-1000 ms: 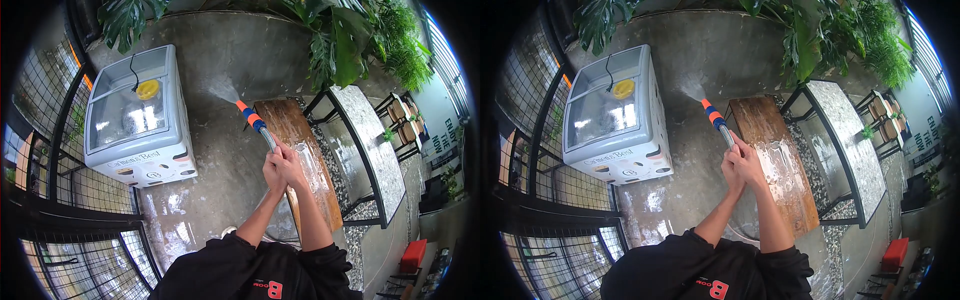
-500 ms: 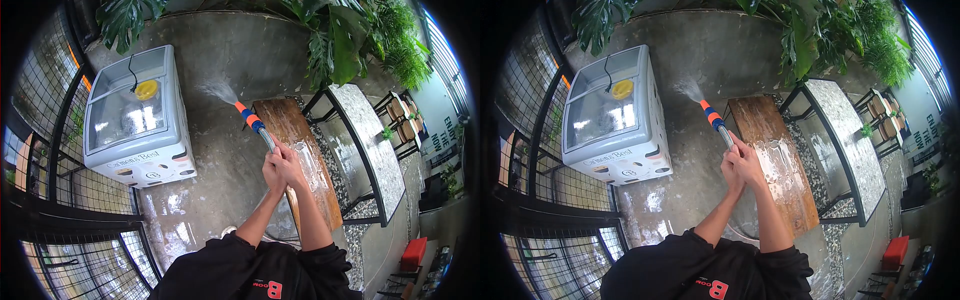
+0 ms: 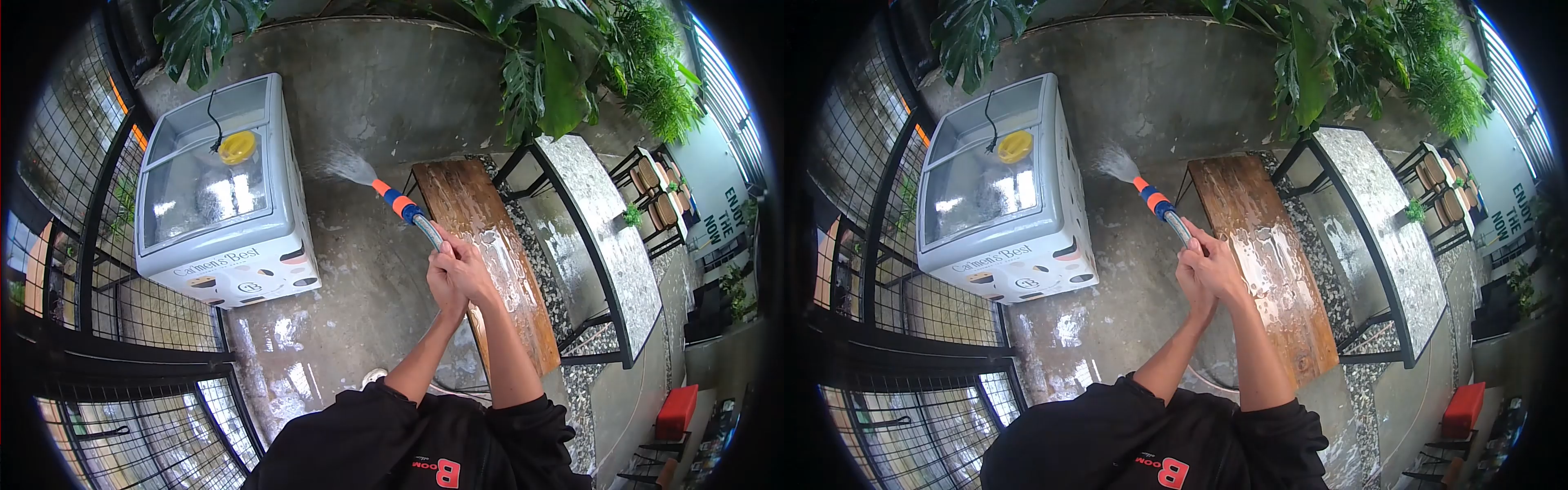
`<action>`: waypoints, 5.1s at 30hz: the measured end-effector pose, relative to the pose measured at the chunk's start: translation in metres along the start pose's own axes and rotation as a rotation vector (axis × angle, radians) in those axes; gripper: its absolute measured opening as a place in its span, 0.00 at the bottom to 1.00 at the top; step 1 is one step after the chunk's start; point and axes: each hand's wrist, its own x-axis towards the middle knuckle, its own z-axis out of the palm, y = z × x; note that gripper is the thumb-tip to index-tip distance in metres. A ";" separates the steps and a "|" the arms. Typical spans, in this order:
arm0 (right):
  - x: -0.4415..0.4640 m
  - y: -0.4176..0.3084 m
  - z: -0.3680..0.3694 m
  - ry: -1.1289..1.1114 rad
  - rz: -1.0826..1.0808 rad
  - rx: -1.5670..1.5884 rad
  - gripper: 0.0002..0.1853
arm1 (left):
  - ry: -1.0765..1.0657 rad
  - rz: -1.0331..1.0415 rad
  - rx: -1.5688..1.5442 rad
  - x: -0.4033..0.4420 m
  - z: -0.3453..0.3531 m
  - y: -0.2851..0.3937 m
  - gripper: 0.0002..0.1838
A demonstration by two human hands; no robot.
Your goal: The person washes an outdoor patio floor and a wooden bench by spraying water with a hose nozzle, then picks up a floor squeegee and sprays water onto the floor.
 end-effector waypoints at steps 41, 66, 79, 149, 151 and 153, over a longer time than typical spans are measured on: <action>-0.004 0.022 -0.017 0.024 0.040 0.011 0.26 | -0.045 -0.043 -0.033 -0.014 0.012 -0.041 0.18; -0.013 0.028 -0.017 0.031 0.079 -0.049 0.27 | -0.027 -0.088 -0.124 -0.026 0.010 -0.051 0.18; -0.032 0.035 -0.012 0.046 0.115 -0.024 0.27 | -0.028 -0.186 -0.120 -0.046 -0.001 -0.040 0.21; -0.560 0.307 -0.057 -0.328 0.962 1.019 0.09 | -0.650 -0.446 1.038 -0.594 -0.194 -0.041 0.20; -0.554 0.328 -0.056 -0.341 0.995 1.036 0.09 | -0.625 -0.457 1.055 -0.599 -0.189 -0.041 0.21; -0.549 0.340 -0.055 -0.357 1.024 1.084 0.17 | -0.549 -0.403 1.011 -0.603 -0.187 -0.044 0.21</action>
